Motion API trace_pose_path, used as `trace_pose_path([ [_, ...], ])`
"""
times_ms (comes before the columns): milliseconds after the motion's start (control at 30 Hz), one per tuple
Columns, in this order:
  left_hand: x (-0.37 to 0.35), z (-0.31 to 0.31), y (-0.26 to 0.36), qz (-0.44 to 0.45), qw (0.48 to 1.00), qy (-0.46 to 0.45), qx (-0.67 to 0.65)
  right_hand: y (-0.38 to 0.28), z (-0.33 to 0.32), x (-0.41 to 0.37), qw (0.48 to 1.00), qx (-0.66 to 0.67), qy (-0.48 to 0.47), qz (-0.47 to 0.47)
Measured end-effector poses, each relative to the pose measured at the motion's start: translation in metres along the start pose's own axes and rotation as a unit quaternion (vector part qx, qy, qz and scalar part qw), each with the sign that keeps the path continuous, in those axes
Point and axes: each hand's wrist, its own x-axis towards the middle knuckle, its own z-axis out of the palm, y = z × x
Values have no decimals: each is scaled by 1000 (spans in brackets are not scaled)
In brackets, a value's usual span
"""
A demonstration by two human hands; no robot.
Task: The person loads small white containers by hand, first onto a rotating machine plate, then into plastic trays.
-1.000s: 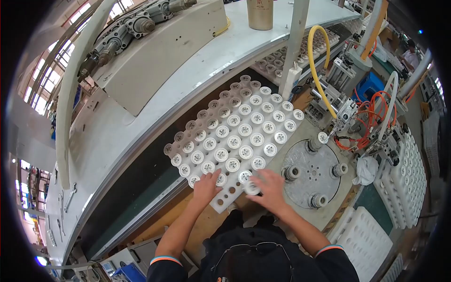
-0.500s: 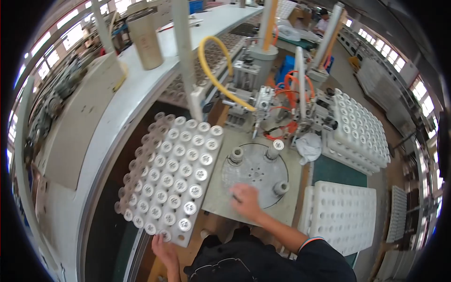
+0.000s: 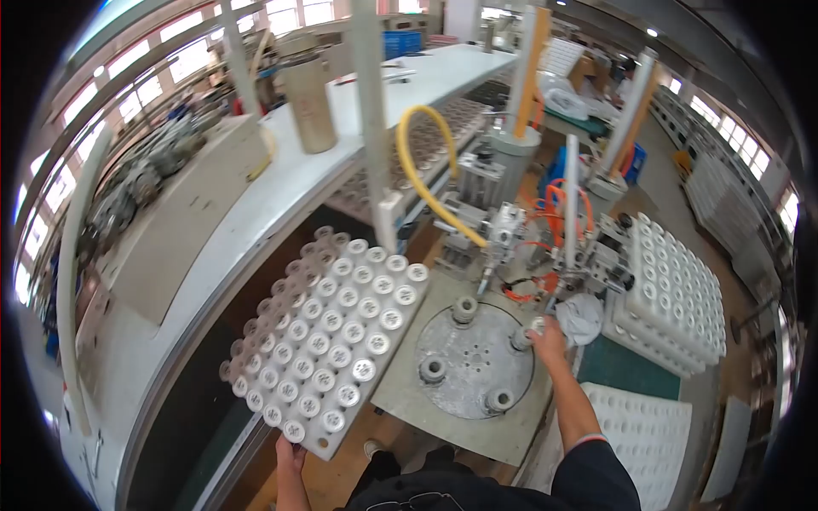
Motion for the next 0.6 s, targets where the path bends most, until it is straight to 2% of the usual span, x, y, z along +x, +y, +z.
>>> trace_pose_path([
  [100, -14, 15, 10, 21, 996, -80, -39, -24, 2, -30, 989, 108, 96, -27],
  [133, -6, 8, 7, 30, 990, -126, -48, -56, 4, -45, 991, 106, 60, -48],
  [167, -3, 7, 7, 9, 988, -128, -84, -96, 3, -72, 980, 190, 16, -58],
  [200, 5, -1, 4, 24, 990, -130, -43, -135, 1, -101, 960, 274, -24, -55],
  [267, -16, 22, 18, 36, 999, -22, -4, -206, -1, -146, 946, 149, -55, -283],
  [333, -3, 12, 6, 43, 995, -52, -70, -275, 1, -187, 898, 144, -79, -408],
  [400, -1, 15, 2, 40, 991, -73, -107, -317, 19, -220, 860, 156, -143, -464],
  [467, -4, 21, 6, 21, 985, -52, -163, -339, 50, -248, 835, 144, -160, -506],
  [500, -6, 23, 10, 17, 985, -64, -160, -344, 69, -259, 840, 139, -150, -502],
  [567, -14, 28, 13, 80, 985, -51, -147, -347, 92, -277, 825, 60, -198, -526],
  [600, -17, 31, 19, 93, 986, -44, -130, -347, 93, -283, 828, 66, -198, -520],
])
